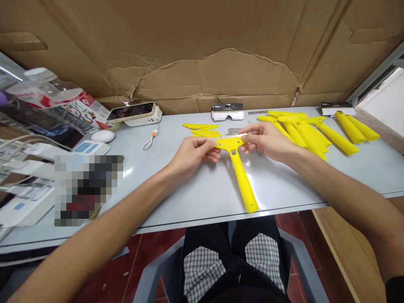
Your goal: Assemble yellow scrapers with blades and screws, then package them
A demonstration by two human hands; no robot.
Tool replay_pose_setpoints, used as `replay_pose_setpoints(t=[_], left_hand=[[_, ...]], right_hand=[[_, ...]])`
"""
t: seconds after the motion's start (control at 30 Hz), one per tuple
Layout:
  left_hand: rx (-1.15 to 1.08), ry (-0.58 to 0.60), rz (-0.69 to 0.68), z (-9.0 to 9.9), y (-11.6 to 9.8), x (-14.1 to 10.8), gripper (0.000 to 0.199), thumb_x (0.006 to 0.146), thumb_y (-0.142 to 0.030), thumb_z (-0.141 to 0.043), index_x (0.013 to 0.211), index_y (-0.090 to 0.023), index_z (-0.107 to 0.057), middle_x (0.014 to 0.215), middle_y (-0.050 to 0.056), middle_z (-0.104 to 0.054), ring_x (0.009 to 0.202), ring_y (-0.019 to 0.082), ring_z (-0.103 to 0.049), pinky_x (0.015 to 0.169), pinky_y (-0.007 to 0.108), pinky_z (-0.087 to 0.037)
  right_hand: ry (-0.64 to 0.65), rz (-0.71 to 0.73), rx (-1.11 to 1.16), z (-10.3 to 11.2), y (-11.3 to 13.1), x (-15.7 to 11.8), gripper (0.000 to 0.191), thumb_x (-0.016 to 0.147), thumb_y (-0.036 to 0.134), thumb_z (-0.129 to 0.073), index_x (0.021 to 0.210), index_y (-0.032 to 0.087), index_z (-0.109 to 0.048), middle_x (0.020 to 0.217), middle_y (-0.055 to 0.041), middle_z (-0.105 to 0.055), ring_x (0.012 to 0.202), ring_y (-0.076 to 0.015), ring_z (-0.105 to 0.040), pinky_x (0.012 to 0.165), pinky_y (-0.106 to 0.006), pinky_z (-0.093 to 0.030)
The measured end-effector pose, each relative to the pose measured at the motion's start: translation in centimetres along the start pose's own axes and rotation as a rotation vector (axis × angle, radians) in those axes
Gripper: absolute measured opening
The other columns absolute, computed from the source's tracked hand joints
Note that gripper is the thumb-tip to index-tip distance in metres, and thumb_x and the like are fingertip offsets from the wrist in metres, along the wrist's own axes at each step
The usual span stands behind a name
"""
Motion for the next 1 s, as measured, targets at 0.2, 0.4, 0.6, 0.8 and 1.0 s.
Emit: replay_pose_setpoints(t=[0.2, 0.4, 0.6, 0.8, 1.0], left_hand=[[-0.063, -0.069, -0.006, -0.8, -0.5, -0.6, 0.010, 0.102, -0.019, -0.071, 0.103, -0.010, -0.076, 0.085, 0.010, -0.080, 0.068, 0.014, -0.074, 0.071, 0.028, -0.064], [-0.045, -0.119, -0.122, -1.1, -0.6, -1.1, 0.048, 0.099, -0.022, -0.074, 0.141, -0.018, -0.051, 0.091, 0.004, -0.079, 0.074, 0.017, -0.078, 0.079, 0.035, -0.068], [0.135, -0.089, -0.368, -2.1, 0.4, -1.8, 0.061, 0.081, -0.022, -0.088, 0.136, -0.022, -0.060, 0.123, 0.009, -0.074, 0.076, 0.013, -0.076, 0.078, 0.035, -0.070], [0.281, -0.055, -0.277, -2.5, 0.4, -2.3, 0.063, 0.092, -0.020, -0.074, 0.154, -0.020, -0.063, 0.147, 0.018, -0.069, 0.077, 0.014, -0.079, 0.071, 0.029, -0.068], [0.481, -0.075, -0.213, -2.6, -0.1, -2.7, 0.068, 0.098, -0.026, -0.072, 0.163, -0.017, -0.058, 0.146, 0.018, -0.069, 0.055, 0.007, -0.068, 0.051, 0.026, -0.058]], right_hand=[[-0.037, -0.006, 0.024, -0.2, -0.1, 0.0, 0.015, 0.090, 0.017, -0.084, 0.100, 0.020, -0.074, 0.088, -0.0107, -0.081, 0.079, -0.0255, -0.082, 0.082, -0.046, -0.073], [-0.095, 0.011, 0.087, -0.5, -0.1, -0.2, 0.013, 0.094, 0.012, -0.080, 0.102, 0.019, -0.073, 0.083, -0.0080, -0.079, 0.074, -0.0216, -0.081, 0.080, -0.039, -0.072], [-0.171, 0.078, 0.167, -1.7, 0.4, -0.8, 0.013, 0.096, 0.005, -0.072, 0.096, 0.017, -0.069, 0.083, -0.0064, -0.079, 0.065, -0.0162, -0.078, 0.074, -0.033, -0.071], [-0.164, 0.051, 0.186, -2.3, 0.0, -1.0, 0.020, 0.094, 0.004, -0.076, 0.089, 0.019, -0.064, 0.081, -0.0039, -0.076, 0.066, -0.0161, -0.079, 0.072, -0.030, -0.070], [-0.160, 0.025, 0.176, -3.0, -0.2, -1.4, 0.021, 0.093, 0.004, -0.076, 0.089, 0.019, -0.063, 0.078, -0.0022, -0.074, 0.066, -0.0159, -0.079, 0.069, -0.029, -0.070]])
Point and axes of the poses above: each hand's wrist, its own x-axis towards the middle knuckle, its own z-axis out of the back of the hand, y = z × x, the point moved 2 cm from there along x, towards the middle knuckle
